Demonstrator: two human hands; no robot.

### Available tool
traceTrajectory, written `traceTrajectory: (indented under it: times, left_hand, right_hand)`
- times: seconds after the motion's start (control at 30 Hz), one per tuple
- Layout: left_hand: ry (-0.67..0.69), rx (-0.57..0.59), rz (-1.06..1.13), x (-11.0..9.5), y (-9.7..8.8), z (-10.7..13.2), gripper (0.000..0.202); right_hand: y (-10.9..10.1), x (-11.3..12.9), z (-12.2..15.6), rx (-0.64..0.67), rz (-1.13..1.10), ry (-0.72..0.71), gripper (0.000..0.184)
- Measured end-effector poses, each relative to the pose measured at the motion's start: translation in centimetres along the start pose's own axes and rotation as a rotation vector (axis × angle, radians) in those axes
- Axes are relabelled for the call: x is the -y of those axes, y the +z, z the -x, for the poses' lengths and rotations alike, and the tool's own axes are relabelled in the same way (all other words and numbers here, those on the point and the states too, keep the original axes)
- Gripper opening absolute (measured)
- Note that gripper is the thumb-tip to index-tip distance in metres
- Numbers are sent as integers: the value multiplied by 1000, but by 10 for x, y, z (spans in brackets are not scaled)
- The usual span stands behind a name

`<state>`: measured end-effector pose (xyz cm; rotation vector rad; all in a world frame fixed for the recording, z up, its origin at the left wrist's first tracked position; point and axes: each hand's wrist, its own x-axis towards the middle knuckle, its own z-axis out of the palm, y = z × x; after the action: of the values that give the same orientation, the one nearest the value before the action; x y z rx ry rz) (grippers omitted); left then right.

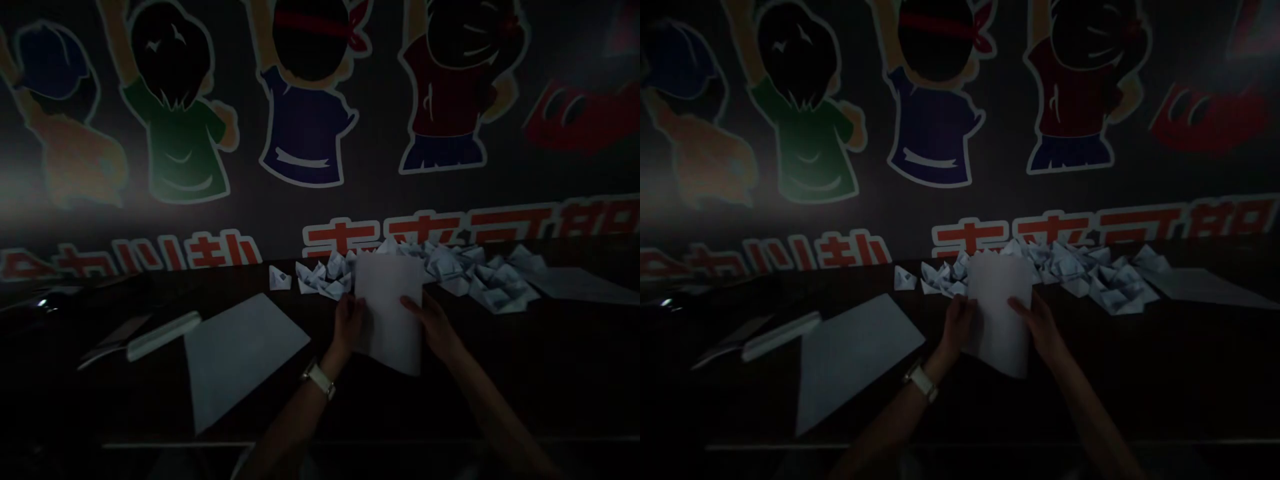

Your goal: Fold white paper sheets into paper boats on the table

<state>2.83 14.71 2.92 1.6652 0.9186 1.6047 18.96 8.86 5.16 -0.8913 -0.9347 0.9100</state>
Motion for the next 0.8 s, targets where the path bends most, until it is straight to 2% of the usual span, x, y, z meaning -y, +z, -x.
traceTrajectory:
  times: [0.17, 0.23, 0.47, 0.6, 0.8]
  left_hand:
    - [29, 112, 3, -8, 0, 7, 29]
    - [3, 145, 38, -7, 1, 9, 29]
    - [-24, 67, 58, -5, 0, 8, 35]
    - [-5, 72, 19, -11, -2, 7, 34]
    - [12, 21, -1, -19, -3, 9, 32]
  right_hand:
    - [-4, -1, 6, -72, -9, 221, 41]
    - [-5, -1, 7, -104, -6, 255, 38]
    - [-4, 0, 12, -90, 36, 206, 39]
    - [-5, -4, 13, -70, 24, 218, 39]
    - [-5, -5, 16, -87, 23, 236, 34]
